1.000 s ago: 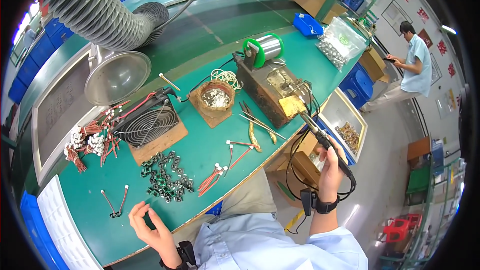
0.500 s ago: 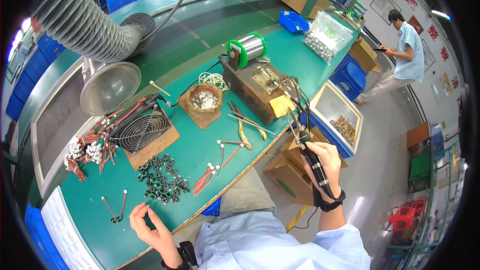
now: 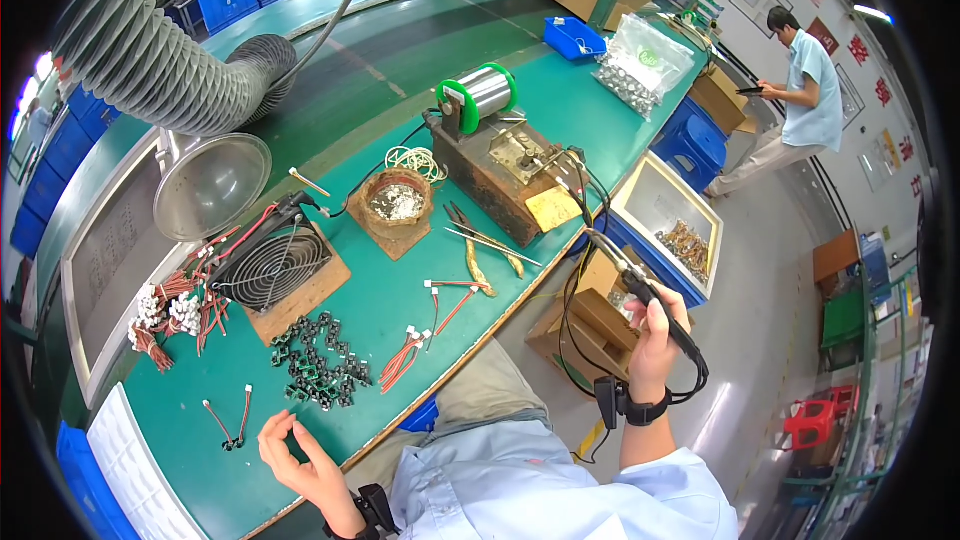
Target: The person picks up a circuit board and a wire, joins them using a soldering iron, and sets the assembly down before repeating the process with another unit.
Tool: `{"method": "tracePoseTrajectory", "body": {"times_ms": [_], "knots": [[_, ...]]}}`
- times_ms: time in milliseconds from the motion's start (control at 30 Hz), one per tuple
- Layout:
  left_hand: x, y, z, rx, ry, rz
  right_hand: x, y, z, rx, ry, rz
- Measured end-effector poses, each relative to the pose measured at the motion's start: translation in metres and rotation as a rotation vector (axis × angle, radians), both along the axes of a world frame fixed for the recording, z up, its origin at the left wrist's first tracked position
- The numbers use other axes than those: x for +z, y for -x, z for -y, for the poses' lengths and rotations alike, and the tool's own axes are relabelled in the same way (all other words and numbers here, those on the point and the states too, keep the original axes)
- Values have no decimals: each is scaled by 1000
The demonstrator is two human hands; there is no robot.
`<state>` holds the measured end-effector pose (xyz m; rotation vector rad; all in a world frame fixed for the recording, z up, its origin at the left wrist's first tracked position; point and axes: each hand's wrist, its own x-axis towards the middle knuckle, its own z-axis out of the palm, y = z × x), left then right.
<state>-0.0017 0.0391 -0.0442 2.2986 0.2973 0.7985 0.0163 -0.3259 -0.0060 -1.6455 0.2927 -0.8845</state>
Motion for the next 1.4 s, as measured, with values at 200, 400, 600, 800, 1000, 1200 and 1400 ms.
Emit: {"method": "tracePoseTrajectory", "body": {"times_ms": [200,400,600,800,1000,1200,1400], "knots": [[1,0,3,9,-21,6,-4,-22,-1,31,-103,-30],[1,0,3,25,-30,10,0,-38,-2,62,-107,-42],[2,-2,4,13,-53,-11,-4,-33,4,82,-435,59],[0,1,3,3,-29,-2,-13,-50,1,123,-915,8],[0,-1,4,0,-33,3,-22,-30,23,165,-1068,-4],[-3,2,1,-3,4,-25,-11,-11,15,174,-915,96],[-4,1,1,1,-21,-26,3,8,-3,466,-401,219]]}}
